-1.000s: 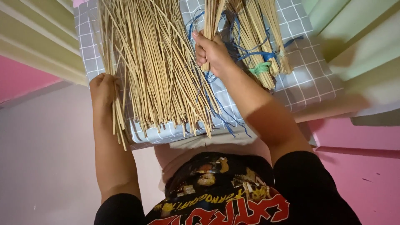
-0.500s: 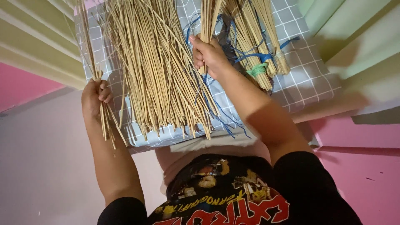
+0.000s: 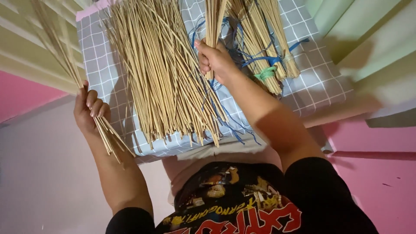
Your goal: Organizing and sorting thin wooden sticks into bundles on a table.
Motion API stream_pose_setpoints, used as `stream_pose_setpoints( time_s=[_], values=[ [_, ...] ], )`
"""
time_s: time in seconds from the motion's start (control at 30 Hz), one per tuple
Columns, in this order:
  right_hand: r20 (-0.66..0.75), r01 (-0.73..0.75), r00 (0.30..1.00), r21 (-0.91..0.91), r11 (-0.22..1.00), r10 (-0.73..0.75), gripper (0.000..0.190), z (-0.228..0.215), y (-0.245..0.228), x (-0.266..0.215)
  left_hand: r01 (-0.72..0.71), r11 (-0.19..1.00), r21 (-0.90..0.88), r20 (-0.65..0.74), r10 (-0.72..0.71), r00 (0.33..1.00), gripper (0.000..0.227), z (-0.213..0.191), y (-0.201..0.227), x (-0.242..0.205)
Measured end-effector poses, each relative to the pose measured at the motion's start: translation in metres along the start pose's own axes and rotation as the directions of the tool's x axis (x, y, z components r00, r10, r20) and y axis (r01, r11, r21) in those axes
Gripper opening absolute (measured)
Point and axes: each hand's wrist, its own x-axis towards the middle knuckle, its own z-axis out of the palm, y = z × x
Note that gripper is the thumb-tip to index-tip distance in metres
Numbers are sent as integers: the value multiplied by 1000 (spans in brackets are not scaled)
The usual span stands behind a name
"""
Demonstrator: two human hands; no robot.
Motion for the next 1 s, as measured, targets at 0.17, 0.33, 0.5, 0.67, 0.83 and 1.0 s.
stream_pose_setpoints(
  time_s=[0.17, 0.33, 0.5, 0.67, 0.83, 1.0],
  values=[
    [59, 29, 998, -17, 999, -28, 22, -5, 4, 3, 31, 996, 78, 72, -37, 997, 24, 47, -10, 9],
    [116, 2, 993, 24, 1000, -5, 25, 6, 12, 0, 113, 794, 598, 8, -146, 989, 26, 85, -42, 38],
    [243, 41, 969, 47, 998, -51, 23, -3, 26, 4, 145, 653, 743, -7, -209, 978, 26, 151, -100, 70],
    [176, 58, 982, 92, 994, -74, 17, -7, 24, 3, 165, 594, 787, 38, -314, 949, 15, 182, -142, 73],
    [-17, 118, 993, 19, 993, -118, 28, -5, 23, 5, 100, 541, 835, 87, -310, 947, 15, 179, -168, 72],
    [-48, 225, 973, -42, 974, -227, 25, 3, 19, 3, 124, 509, 852, 37, -294, 955, 19, 192, -165, 67]
  ],
)
